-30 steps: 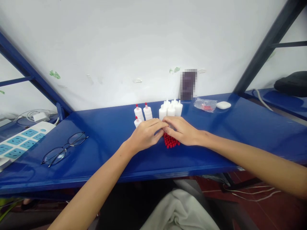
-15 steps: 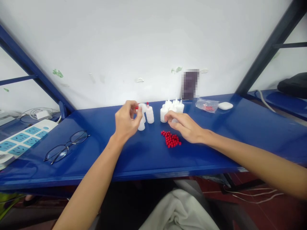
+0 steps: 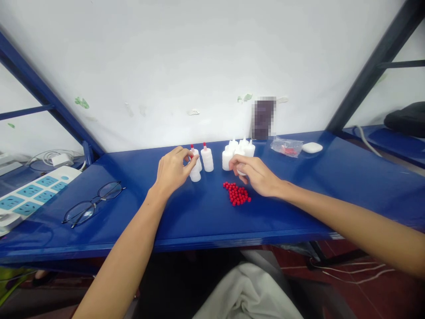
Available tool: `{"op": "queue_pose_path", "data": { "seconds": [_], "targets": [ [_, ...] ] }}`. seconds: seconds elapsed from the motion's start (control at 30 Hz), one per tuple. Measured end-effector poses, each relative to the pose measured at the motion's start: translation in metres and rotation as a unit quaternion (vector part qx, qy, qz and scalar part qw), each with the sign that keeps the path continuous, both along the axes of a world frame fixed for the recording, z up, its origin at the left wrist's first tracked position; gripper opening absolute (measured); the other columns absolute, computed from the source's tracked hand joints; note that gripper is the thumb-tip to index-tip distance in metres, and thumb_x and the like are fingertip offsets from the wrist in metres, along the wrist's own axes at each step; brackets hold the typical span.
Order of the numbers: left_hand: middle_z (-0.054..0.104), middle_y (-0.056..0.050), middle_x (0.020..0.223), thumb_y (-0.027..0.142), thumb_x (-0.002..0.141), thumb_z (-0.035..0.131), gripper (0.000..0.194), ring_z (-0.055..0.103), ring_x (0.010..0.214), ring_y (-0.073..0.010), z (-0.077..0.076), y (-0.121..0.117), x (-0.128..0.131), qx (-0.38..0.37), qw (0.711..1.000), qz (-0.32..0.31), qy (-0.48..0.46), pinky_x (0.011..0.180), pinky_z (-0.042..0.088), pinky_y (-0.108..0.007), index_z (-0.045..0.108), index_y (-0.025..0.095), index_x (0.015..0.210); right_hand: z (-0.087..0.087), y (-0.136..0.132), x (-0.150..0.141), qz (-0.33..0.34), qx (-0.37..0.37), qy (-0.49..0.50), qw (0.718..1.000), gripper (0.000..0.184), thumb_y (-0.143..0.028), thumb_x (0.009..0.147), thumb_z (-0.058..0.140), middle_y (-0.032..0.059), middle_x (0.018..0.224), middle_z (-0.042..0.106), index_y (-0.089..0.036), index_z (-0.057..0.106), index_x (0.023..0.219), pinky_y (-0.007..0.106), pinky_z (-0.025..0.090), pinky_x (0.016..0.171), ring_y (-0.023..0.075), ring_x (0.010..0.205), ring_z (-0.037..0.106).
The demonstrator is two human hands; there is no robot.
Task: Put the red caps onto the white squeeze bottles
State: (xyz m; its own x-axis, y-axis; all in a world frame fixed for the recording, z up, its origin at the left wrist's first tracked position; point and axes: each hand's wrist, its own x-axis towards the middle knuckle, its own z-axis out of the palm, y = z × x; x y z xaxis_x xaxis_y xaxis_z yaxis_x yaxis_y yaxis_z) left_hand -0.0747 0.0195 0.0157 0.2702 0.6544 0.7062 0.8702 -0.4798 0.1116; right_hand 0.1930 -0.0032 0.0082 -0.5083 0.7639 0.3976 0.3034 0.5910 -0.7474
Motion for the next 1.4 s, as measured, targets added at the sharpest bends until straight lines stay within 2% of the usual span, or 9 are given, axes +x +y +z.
{"op": "queue_pose_path", "data": {
  "seconds": [0.13, 0.23, 0.33, 0.4, 0.5, 0.6, 0.77, 1.1, 1.4],
  "targets": [
    [0.061, 0.001, 0.072, 0.036, 0.095, 0.055, 0.022, 0.051, 0.059, -0.0116, 0.004, -0.007, 0.005, 0.056, 0.998, -0.002, -0.015, 0.060, 0.037, -0.026, 0.065, 0.018, 0.089, 0.000, 0.003, -0.001, -0.022, 0.018, -0.009, 1.000, 0.024, -0.034, 0.098, 0.041, -0.0010, 0.072, 0.055, -0.018, 0.059, 0.092, 0.029, 0.041, 0.063, 0.0137, 0.063, 0.054],
    [0.062, -0.001, 0.071, 0.027, 0.096, 0.047, 0.020, 0.055, 0.062, -0.0135, 0.006, -0.018, 0.022, 0.087, 0.994, -0.064, 0.030, 0.066, 0.041, -0.028, 0.061, 0.017, 0.086, 0.000, 0.004, -0.002, -0.021, 0.046, -0.017, 0.999, 0.029, -0.036, 0.100, 0.041, 0.0026, 0.083, 0.059, -0.017, 0.061, 0.092, 0.031, 0.044, 0.071, 0.0148, 0.071, 0.057],
    [0.068, -0.005, 0.085, 0.021, 0.096, 0.041, 0.020, 0.061, 0.075, -0.0182, 0.001, -0.028, 0.042, 0.006, 0.973, -0.174, 0.154, 0.075, 0.045, -0.034, 0.060, 0.016, 0.094, 0.000, 0.005, -0.002, -0.014, 0.060, -0.030, 0.998, 0.032, -0.035, 0.101, 0.038, 0.0034, 0.086, 0.059, -0.017, 0.062, 0.092, 0.031, 0.044, 0.074, 0.0151, 0.073, 0.057],
    [0.069, -0.007, 0.092, 0.020, 0.096, 0.040, 0.020, 0.063, 0.079, -0.0196, -0.005, -0.032, 0.051, -0.073, 0.962, -0.209, 0.158, 0.074, 0.046, -0.033, 0.059, 0.015, 0.101, -0.001, 0.005, -0.002, -0.015, 0.065, -0.041, 0.997, 0.032, -0.034, 0.102, 0.038, 0.0032, 0.085, 0.058, -0.017, 0.062, 0.090, 0.031, 0.043, 0.074, 0.0153, 0.073, 0.057],
    [0.069, -0.005, 0.088, 0.019, 0.096, 0.042, 0.020, 0.063, 0.072, -0.0169, -0.014, -0.031, 0.053, -0.159, 0.954, -0.228, 0.110, 0.067, 0.047, -0.028, 0.057, 0.016, 0.109, 0.000, 0.006, -0.002, -0.025, 0.074, -0.054, 0.995, 0.032, -0.033, 0.101, 0.038, 0.0024, 0.082, 0.058, -0.017, 0.062, 0.090, 0.030, 0.042, 0.073, 0.0148, 0.071, 0.055],
    [0.067, -0.001, 0.077, 0.018, 0.093, 0.046, 0.022, 0.061, 0.062, -0.0151, -0.019, -0.026, 0.048, -0.181, 0.957, -0.208, 0.091, 0.060, 0.045, -0.027, 0.059, 0.017, 0.111, 0.000, 0.005, -0.002, -0.030, 0.075, -0.063, 0.995, 0.032, -0.034, 0.101, 0.038, 0.0016, 0.079, 0.060, -0.017, 0.062, 0.088, 0.030, 0.040, 0.072, 0.0152, 0.072, 0.054],
    [0.071, -0.005, 0.084, 0.024, 0.090, 0.055, 0.021, 0.065, 0.068, -0.0178, -0.022, -0.022, 0.046, -0.154, 0.957, -0.188, 0.158, 0.063, 0.047, -0.029, 0.066, 0.016, 0.106, 0.004, 0.002, -0.001, -0.028, 0.067, -0.069, 0.995, 0.032, -0.033, 0.100, 0.037, 0.0008, 0.075, 0.058, -0.018, 0.060, 0.084, 0.029, 0.038, 0.070, 0.0161, 0.072, 0.053],
    [0.072, -0.005, 0.081, 0.031, 0.093, 0.051, 0.022, 0.066, 0.064, -0.0194, -0.018, -0.024, 0.049, -0.123, 0.946, -0.169, 0.247, 0.054, 0.040, -0.028, 0.067, 0.018, 0.101, 0.002, 0.003, -0.001, 0.006, 0.087, -0.102, 0.991, 0.017, -0.017, 0.087, 0.039, 0.0043, 0.086, 0.058, -0.018, 0.055, 0.082, 0.033, 0.038, 0.075, 0.0188, 0.078, 0.051],
    [0.069, -0.001, 0.073, 0.026, 0.095, 0.051, 0.018, 0.058, 0.056, -0.0100, -0.018, -0.025, 0.048, 0.073, 0.972, -0.210, 0.072, 0.054, 0.040, -0.023, 0.067, 0.020, 0.100, 0.003, 0.002, -0.003, 0.045, 0.072, -0.079, 0.993, 0.019, -0.025, 0.091, 0.041, 0.0022, 0.080, 0.050, -0.020, 0.047, 0.073, 0.034, 0.035, 0.070, 0.0182, 0.074, 0.047]
  ]
}}
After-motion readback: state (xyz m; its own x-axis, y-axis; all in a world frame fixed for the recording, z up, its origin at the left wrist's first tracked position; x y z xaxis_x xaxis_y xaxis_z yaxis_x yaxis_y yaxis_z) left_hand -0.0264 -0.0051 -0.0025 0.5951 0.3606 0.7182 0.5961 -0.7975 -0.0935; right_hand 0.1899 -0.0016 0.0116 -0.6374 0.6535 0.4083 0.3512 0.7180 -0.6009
